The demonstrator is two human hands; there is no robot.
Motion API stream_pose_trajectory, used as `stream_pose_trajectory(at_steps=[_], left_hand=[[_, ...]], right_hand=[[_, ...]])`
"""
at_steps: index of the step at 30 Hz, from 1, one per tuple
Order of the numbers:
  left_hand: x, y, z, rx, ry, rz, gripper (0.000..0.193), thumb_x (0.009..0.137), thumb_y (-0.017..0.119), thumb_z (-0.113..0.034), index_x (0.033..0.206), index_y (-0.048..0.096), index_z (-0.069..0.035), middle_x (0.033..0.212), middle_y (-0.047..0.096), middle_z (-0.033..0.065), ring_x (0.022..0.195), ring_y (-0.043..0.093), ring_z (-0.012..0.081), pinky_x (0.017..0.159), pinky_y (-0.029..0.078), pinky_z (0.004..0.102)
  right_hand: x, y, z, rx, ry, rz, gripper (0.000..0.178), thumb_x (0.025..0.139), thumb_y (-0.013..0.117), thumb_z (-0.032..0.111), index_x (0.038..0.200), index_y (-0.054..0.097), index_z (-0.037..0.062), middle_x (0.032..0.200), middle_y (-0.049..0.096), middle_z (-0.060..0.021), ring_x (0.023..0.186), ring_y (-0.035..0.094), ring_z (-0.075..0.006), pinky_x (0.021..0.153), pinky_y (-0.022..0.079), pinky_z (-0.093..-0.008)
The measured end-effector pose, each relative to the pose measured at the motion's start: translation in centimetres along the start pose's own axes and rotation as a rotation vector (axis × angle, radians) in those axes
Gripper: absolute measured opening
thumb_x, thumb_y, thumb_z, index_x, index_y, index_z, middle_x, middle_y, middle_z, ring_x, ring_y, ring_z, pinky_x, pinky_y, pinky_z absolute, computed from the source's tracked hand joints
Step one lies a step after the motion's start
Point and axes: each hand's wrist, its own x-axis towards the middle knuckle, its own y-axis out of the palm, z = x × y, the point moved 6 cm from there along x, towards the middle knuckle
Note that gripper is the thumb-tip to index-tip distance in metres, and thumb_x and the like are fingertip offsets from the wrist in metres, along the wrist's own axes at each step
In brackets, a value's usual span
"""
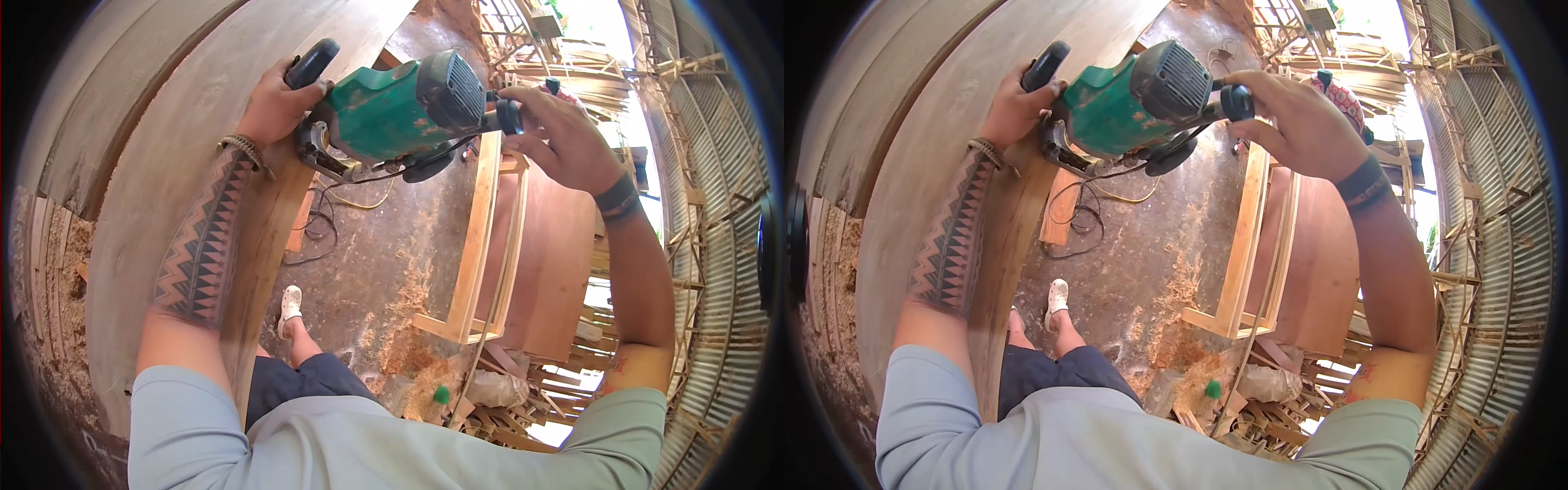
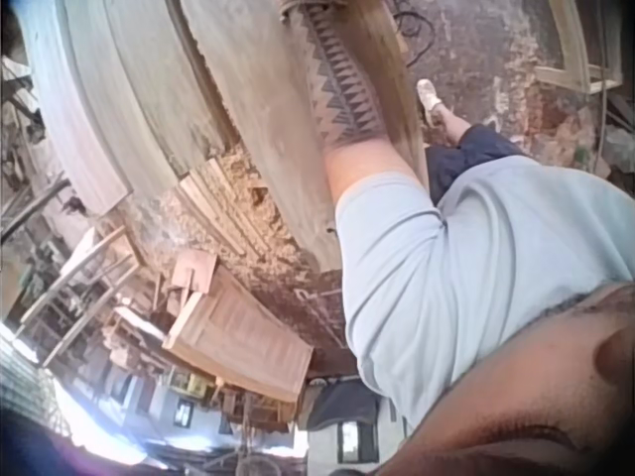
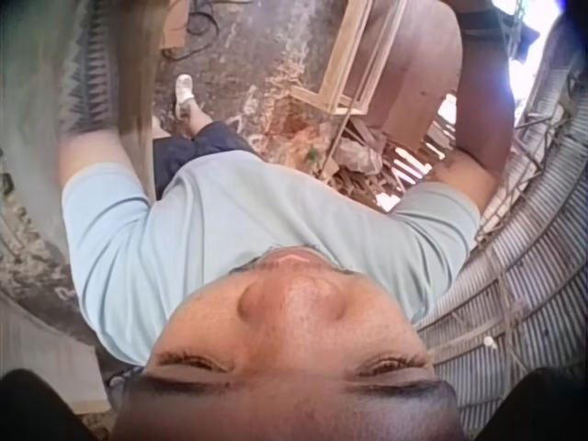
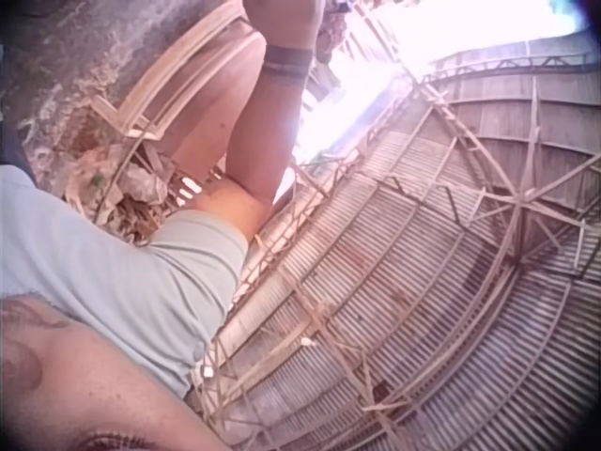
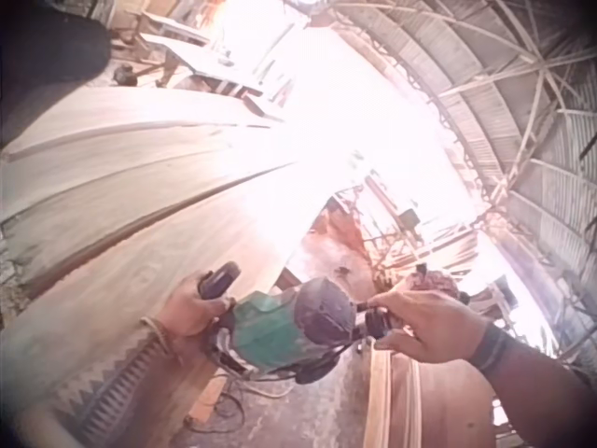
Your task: The person uncoils a power cord, picks up an electric wood router, and plugs it into an extension outlet. They then adjust wooden planks on a work surface and position the router on top of a board.
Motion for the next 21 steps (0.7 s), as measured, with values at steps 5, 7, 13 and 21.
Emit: stream_pose_trajectory(at_steps=[5,7,13,21], left_hand=[[0.1,-0.1,-0.2,-0.009,0.002,0.018,0.032,0.091,0.071,-0.018,0.116,0.059,-0.001,0.093,0.065,0.0006,0.078,0.062,0.0072,0.063,0.048,0.0241],[0.2,-0.3,0.1,0.002,0.003,0.001,0.033,0.091,0.071,-0.019,0.117,0.059,-0.001,0.093,0.066,0.0011,0.078,0.062,0.0073,0.062,0.048,0.0238],[0.2,-0.3,0.4,-0.02,-0.01,0.025,0.032,0.092,0.071,-0.018,0.117,0.059,-0.002,0.091,0.065,0.001,0.076,0.062,0.0071,0.062,0.048,0.0239],[-0.1,-0.1,-0.3,0.007,-0.006,0.002,0.032,0.092,0.07,-0.018,0.117,0.059,-0.001,0.091,0.065,0.0008,0.076,0.061,0.0076,0.062,0.048,0.0248]], right_hand=[[1.2,2.2,-2.4,-0.012,0.261,0.028,0.053,0.1,0.052,0.053,0.111,0.063,0.0026,0.081,0.065,-0.0177,0.085,0.067,-0.036,0.08,0.05,-0.0455],[1.2,2.4,-2.8,-0.009,0.359,0.057,0.061,0.101,0.045,0.06,0.104,0.064,0.0013,0.078,0.064,-0.0187,0.085,0.067,-0.0367,0.08,0.049,-0.046],[0.7,-0.4,0.7,-0.014,-0.112,-0.061,0.048,0.092,0.072,0.027,0.131,0.056,0.0063,0.084,0.063,-0.0125,0.078,0.063,-0.0242,0.076,0.05,-0.0393],[0.5,1.7,-1.3,-0.054,0.137,0.018,0.042,0.099,0.06,0.045,0.114,0.064,0.0053,0.082,0.067,-0.0113,0.08,0.068,-0.029,0.076,0.052,-0.0404]])
